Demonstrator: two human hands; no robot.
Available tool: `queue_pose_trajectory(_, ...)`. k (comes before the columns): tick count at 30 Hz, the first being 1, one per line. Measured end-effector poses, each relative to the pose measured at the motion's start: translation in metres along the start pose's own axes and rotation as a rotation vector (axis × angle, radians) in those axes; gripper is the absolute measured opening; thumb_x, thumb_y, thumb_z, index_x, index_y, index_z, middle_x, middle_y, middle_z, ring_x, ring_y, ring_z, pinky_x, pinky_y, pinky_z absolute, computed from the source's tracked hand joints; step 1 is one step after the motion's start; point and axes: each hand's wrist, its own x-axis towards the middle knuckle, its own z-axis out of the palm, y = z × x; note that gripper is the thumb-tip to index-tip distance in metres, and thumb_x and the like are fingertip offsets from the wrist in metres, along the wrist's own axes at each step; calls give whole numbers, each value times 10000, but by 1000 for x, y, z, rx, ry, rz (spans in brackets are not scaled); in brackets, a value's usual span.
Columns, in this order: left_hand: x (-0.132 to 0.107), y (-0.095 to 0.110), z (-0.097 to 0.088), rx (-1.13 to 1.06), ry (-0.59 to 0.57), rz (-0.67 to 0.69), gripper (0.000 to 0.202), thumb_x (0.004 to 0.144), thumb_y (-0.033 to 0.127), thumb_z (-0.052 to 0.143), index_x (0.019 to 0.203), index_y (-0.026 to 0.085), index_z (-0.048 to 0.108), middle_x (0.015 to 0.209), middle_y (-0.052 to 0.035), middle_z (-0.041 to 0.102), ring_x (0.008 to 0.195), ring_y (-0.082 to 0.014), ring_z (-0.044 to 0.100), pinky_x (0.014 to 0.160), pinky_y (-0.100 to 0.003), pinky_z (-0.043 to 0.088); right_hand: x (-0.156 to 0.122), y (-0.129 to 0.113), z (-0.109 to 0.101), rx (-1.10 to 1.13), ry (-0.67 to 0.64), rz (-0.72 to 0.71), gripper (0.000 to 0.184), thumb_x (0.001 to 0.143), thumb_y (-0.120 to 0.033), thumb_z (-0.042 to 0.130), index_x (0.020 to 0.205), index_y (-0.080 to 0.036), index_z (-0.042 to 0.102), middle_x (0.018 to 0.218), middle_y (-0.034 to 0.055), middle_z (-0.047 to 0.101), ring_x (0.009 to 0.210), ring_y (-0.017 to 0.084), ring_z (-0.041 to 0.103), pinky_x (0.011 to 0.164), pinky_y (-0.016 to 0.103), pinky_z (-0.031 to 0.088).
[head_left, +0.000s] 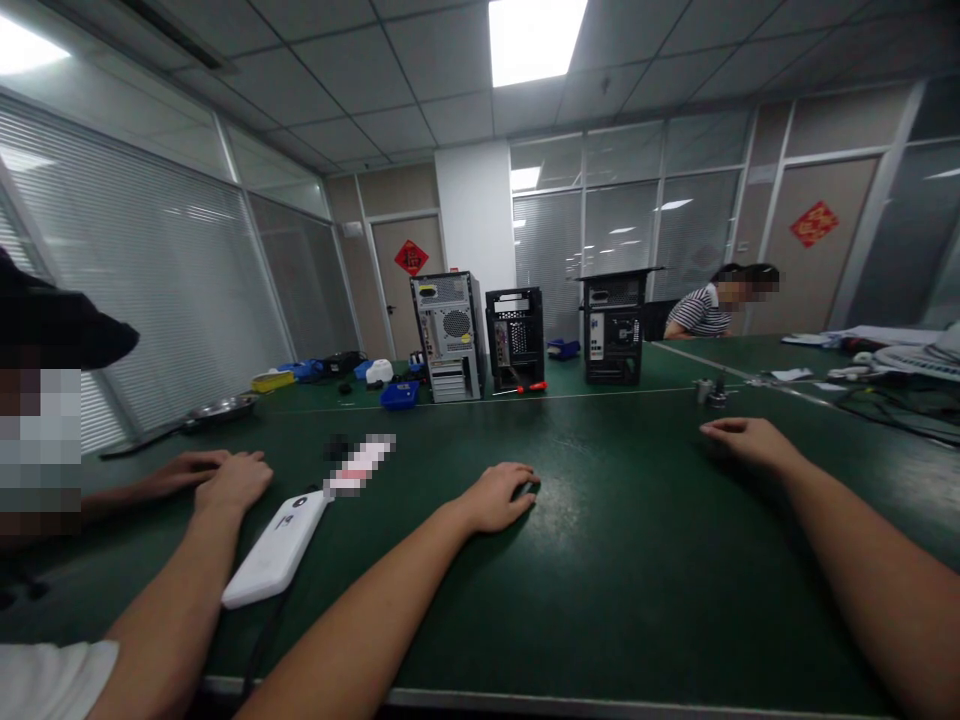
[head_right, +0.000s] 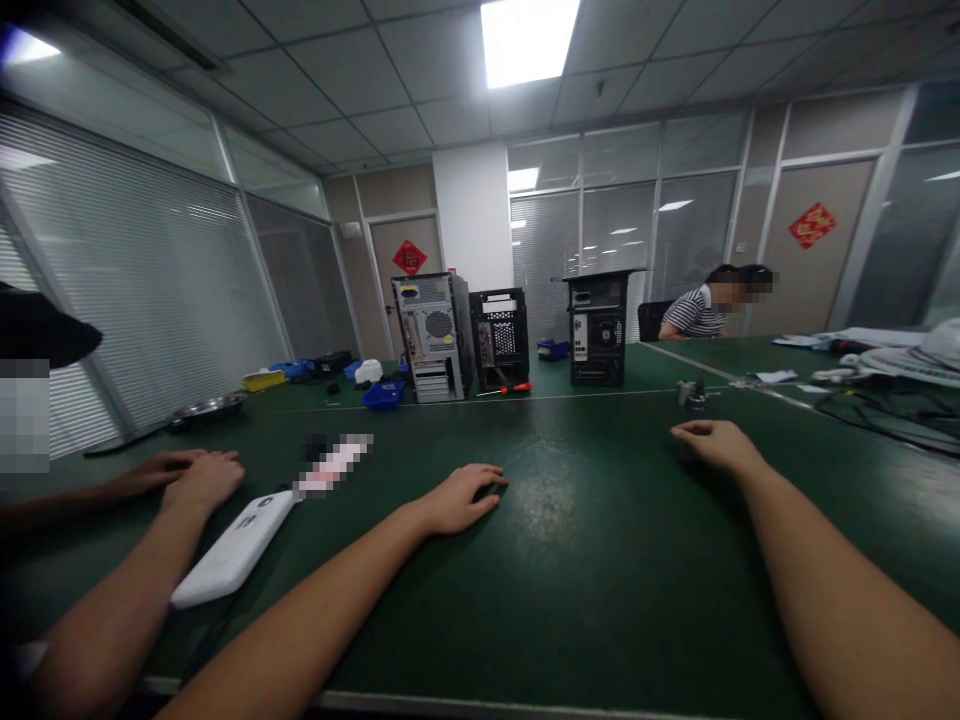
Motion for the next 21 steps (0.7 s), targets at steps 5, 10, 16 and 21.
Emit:
queue_pose_trajectory(5, -1, 0, -2, -13, -4, -11, 405, 975, 396, 521, 1335, 229, 604, 1449, -99, 539, 1356, -266, 474, 1133, -431, 384, -4, 11, 15, 46, 56, 183, 384, 835, -507, 535, 931, -201, 746, 893, 142, 743, 832, 350, 661, 758, 496, 431)
queue_pose_trajectory(10, -1, 4, -4, -20, -16, -20, 405, 970, 375, 530, 1336, 219, 606, 1451, -109, 539, 1363, -273, 468, 1136, -444, 382, -2, 6, 29, 91, -35, 195, 395, 908, -419, 433, 1026, -159, 706, 1004, 184, 736, 896, 306, 675, 798, 419, 468)
queue_pose_trajectory(16, -1, 10, -7, -15, -14, -21, 399, 971, 359, 527, 1333, 212, 608, 1442, -110, 549, 1352, -271, 483, 1138, -445, 379, 3, -31, 40, -33, -58, 154, 336, 915, -371, 379, 966, -188, 656, 1024, 133, 719, 926, 268, 669, 841, 381, 499)
queue_pose_trajectory(21, 0, 7, -4, -35, 10, -5, 391, 959, 347, 548, 1315, 201, 619, 1418, -107, 570, 1329, -262, 504, 1138, -421, 380, 2, -102, 56, -30, -127, -142, 288, 945, -351, 371, 985, -198, 612, 1039, 114, 690, 986, 246, 638, 903, 366, 473)
